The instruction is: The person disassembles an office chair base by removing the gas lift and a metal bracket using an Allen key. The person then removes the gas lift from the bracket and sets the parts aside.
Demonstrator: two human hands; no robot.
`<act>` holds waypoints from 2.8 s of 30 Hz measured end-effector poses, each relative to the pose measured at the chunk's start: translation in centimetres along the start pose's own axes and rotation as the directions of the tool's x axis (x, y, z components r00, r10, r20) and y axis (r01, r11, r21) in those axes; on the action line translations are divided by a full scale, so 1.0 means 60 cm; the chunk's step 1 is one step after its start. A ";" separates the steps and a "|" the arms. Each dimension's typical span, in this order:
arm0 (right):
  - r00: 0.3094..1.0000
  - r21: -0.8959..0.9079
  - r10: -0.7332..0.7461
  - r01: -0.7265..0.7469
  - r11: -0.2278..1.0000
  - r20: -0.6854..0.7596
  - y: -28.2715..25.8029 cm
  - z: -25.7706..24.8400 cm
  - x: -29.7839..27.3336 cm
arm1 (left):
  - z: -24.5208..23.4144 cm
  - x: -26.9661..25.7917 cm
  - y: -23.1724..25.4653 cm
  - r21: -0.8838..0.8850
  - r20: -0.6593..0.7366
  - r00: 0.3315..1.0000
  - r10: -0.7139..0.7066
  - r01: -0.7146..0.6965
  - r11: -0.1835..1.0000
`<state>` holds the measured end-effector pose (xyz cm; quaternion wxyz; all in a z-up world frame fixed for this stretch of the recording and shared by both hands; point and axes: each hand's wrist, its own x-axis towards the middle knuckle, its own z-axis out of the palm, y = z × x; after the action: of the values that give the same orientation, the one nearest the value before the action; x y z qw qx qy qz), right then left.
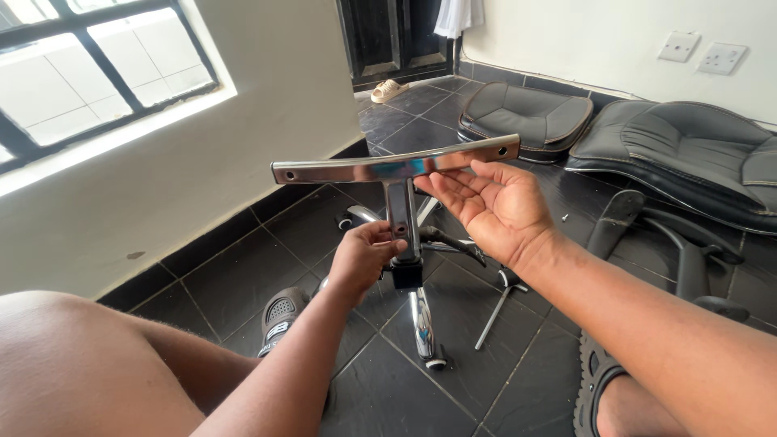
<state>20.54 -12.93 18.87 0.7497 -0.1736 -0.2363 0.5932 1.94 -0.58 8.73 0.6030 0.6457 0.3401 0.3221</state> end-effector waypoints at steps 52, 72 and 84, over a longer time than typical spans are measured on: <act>0.990 -0.991 -0.105 -0.085 0.107 -0.096 0.162 -0.130 0.049 | -0.041 0.027 -0.154 -0.570 -0.168 0.807 -0.567 0.390 0.724; 0.994 -0.925 -0.008 -0.102 0.366 -0.113 0.120 -0.072 0.071 | -0.040 0.016 -0.135 -0.451 -0.201 0.842 -0.500 0.374 0.810; 0.987 -0.939 -0.012 -0.146 0.310 -0.157 0.143 -0.095 0.058 | -0.058 0.027 -0.137 -0.602 -0.121 0.915 -0.385 0.241 0.761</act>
<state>17.45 -7.39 10.03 0.4945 -0.6290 -0.4803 0.3593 -0.43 3.04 0.76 0.7696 0.3233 0.4002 0.3781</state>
